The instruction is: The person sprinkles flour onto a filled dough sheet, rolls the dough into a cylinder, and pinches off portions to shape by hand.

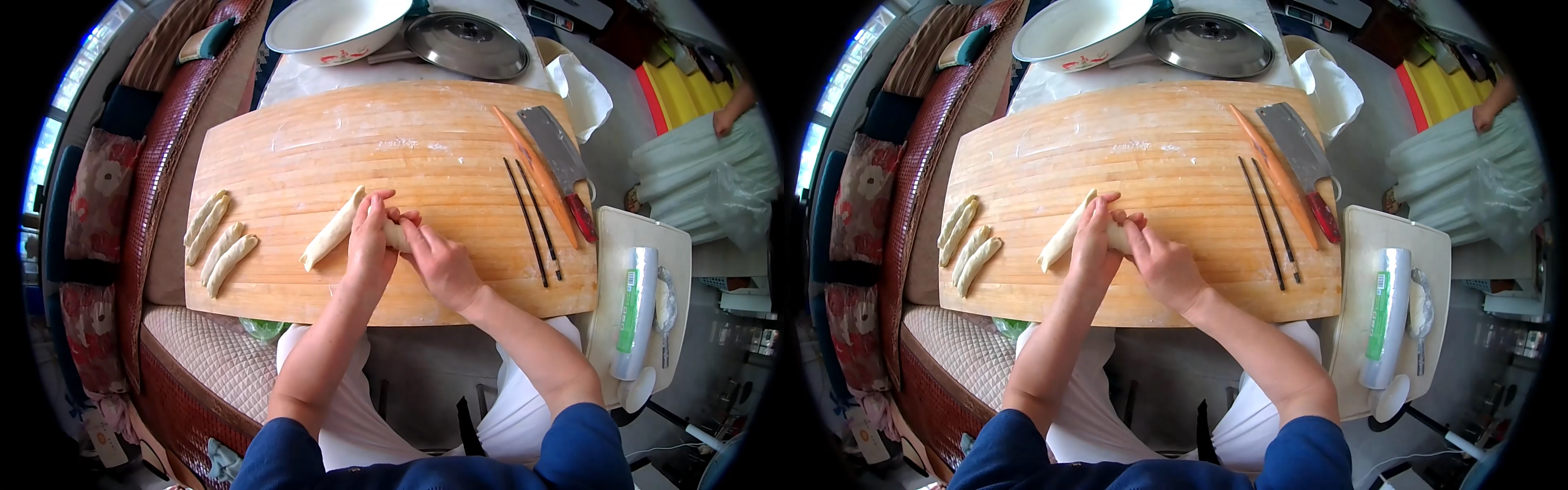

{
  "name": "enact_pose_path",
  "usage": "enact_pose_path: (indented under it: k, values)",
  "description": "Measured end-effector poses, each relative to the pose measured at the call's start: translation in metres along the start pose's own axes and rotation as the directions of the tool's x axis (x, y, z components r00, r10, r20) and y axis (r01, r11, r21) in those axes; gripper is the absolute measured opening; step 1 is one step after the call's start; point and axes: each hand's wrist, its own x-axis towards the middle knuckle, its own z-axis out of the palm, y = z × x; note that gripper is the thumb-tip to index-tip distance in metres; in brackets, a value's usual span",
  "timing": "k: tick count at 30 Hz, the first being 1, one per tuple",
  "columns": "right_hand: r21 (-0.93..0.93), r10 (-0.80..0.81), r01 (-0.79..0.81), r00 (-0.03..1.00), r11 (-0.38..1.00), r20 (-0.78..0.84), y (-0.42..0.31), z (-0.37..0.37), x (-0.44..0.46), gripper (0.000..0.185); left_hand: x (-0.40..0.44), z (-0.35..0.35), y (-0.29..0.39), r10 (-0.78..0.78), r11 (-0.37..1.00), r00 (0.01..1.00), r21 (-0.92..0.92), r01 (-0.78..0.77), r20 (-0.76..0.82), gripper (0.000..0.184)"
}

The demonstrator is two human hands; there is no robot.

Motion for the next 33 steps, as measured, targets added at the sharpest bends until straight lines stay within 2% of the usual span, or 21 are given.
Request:
enact_pose_path:
  k: [1,2,3,4,5,8,9,12,13,14,16,17,20,24,25,27,30,31,33]
  values:
    - [0.127,0.057,-0.055,0.998,0.990,-0.013,0.000,0.000,0.001,0.038,0.002,-0.002,0.003,-0.021,0.999,0.998,-0.038,0.023,0.053,0.038]
    - [0.448,0.248,-0.303,0.952,0.841,0.179,0.004,-0.003,0.002,0.036,0.004,-0.004,0.007,-0.040,0.996,0.993,-0.074,0.048,0.107,0.042]
    - [0.651,0.341,-0.537,0.844,0.536,0.415,0.008,-0.013,0.008,0.033,0.005,-0.005,0.012,-0.039,0.997,0.982,-0.059,0.050,0.184,0.051]
    - [0.693,0.316,-0.708,0.695,0.139,0.646,0.014,-0.020,0.010,0.031,0.001,-0.001,0.021,-0.010,0.999,0.960,-0.038,0.021,0.281,0.057]
    - [0.702,0.221,-0.701,0.670,-0.123,0.708,0.022,-0.021,0.007,0.033,0.000,0.000,0.027,-0.008,1.000,0.946,0.003,0.007,0.323,0.054]
    - [0.551,0.087,-0.665,0.596,-0.504,0.798,0.022,-0.035,0.013,0.031,-0.001,0.002,0.037,0.040,0.989,0.929,0.117,-0.089,0.368,0.046]
    - [0.522,0.022,-0.659,0.610,-0.541,0.792,0.023,-0.034,0.012,0.033,-0.002,0.002,0.039,0.064,0.980,0.927,0.152,-0.128,0.371,0.043]
    - [0.423,-0.140,-0.656,0.627,-0.625,0.766,0.019,-0.029,0.009,0.037,0.016,-0.017,0.032,0.176,0.978,0.820,-0.005,-0.206,0.545,0.034]
    - [0.390,-0.174,-0.663,0.618,-0.639,0.767,0.015,-0.030,0.009,0.038,0.018,-0.015,0.027,0.240,0.961,0.791,-0.025,-0.274,0.563,0.031]
    - [0.355,-0.208,-0.669,0.609,-0.653,0.766,0.013,-0.030,0.009,0.039,0.019,-0.014,0.023,0.247,0.965,0.798,-0.063,-0.255,0.550,0.031]
    - [0.377,-0.202,-0.676,0.615,-0.633,0.763,0.014,-0.025,0.005,0.041,0.015,-0.003,0.022,0.257,0.966,0.812,-0.137,-0.217,0.525,0.030]
    - [0.392,-0.192,-0.668,0.625,-0.632,0.756,0.015,-0.022,0.003,0.041,0.007,0.002,0.022,0.262,0.965,0.837,-0.116,-0.236,0.481,0.030]
    - [0.414,-0.159,-0.638,0.647,-0.650,0.746,0.016,-0.028,0.006,0.040,0.011,-0.009,0.026,0.230,0.968,0.746,-0.068,-0.241,0.625,0.034]
    - [0.396,-0.170,-0.607,0.666,-0.689,0.727,0.015,-0.032,0.010,0.036,0.009,-0.005,0.029,0.160,0.975,0.741,0.012,-0.221,0.652,0.034]
    - [0.453,-0.115,-0.638,0.647,-0.622,0.753,0.013,-0.034,0.011,0.033,0.007,-0.003,0.028,0.134,0.985,0.789,0.006,-0.172,0.600,0.034]
    - [0.543,0.001,-0.696,0.615,-0.470,0.789,0.010,-0.039,0.013,0.028,0.005,0.000,0.026,0.075,0.997,0.870,-0.017,-0.076,0.488,0.033]
    - [0.639,0.210,-0.769,0.629,0.026,0.748,0.012,-0.034,0.015,0.023,0.008,0.001,0.021,0.070,0.997,0.905,-0.046,-0.056,0.421,0.033]
    - [0.649,0.267,-0.718,0.696,0.251,0.667,0.010,-0.033,0.015,0.023,0.008,0.002,0.021,0.048,0.999,0.916,-0.004,-0.050,0.397,0.034]
    - [0.528,0.302,-0.541,0.827,0.654,0.473,0.006,-0.032,0.015,0.024,0.005,0.004,0.021,0.004,0.996,0.938,0.081,-0.034,0.346,0.034]
